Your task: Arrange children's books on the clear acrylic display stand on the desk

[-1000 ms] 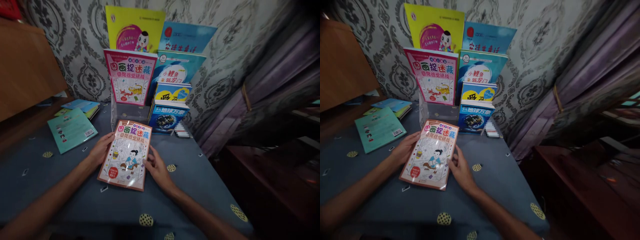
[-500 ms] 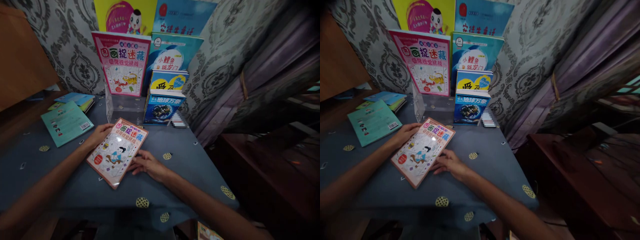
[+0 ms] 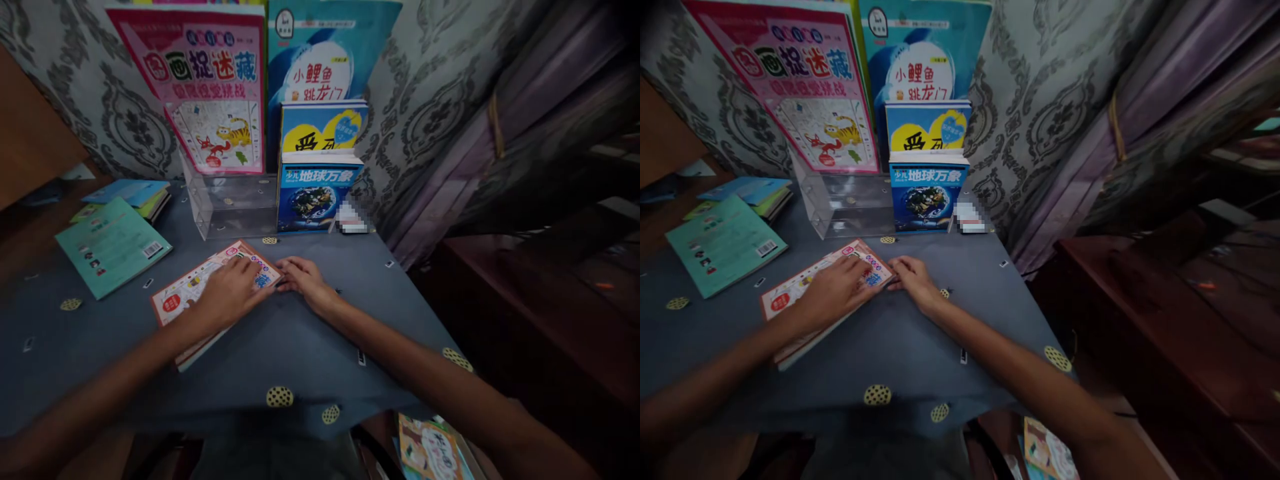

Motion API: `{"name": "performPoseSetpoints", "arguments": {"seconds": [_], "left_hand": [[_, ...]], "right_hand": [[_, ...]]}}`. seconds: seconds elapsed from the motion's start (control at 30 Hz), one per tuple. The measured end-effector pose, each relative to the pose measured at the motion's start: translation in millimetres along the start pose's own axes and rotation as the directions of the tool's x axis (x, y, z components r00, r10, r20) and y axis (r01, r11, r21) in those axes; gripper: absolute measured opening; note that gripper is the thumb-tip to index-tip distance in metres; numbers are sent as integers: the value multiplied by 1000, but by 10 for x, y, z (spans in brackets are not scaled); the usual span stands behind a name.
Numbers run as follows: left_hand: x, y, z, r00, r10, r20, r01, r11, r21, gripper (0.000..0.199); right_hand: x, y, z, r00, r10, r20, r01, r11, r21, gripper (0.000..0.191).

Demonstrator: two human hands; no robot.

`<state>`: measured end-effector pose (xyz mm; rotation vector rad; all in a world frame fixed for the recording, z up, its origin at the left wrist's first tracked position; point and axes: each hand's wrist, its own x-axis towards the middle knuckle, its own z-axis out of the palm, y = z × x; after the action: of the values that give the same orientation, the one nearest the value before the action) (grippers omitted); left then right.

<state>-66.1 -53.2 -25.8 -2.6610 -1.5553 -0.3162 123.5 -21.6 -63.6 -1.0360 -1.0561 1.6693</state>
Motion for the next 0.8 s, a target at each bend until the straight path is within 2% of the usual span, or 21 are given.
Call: {"name": "performPoseSetpoints", "arguments": {"seconds": [0.07,0.13,0.33,0.43,0.63,0.8], "left_hand": [[-21,193,31,1000,10,13,-11,996,87,39],[-21,268,66,1000,-1,29,-3,992,129,34],[30,209,122,997,-53,51,45,989,142,21],[36,181,138,998,-61,16,59,994,90,19],[24,119,173,996,-44,-73,38,996,-84,21],[29,99,149,996,-39,-74,23,980,-200,27]], "right_hand": [[55,3,-22,999,-32,8,32,997,-64,12],[99,13,-51,999,-50,11,51,994,-97,14],[96,34,-147,993,-38,111,48,995,-88,18],[70,42,-177,988,-61,139,74,993,-89,18],[68,78,-195,980,-161,119,176,976,-132,19],[67,88,-202,983,-146,111,161,978,-133,19]]}}
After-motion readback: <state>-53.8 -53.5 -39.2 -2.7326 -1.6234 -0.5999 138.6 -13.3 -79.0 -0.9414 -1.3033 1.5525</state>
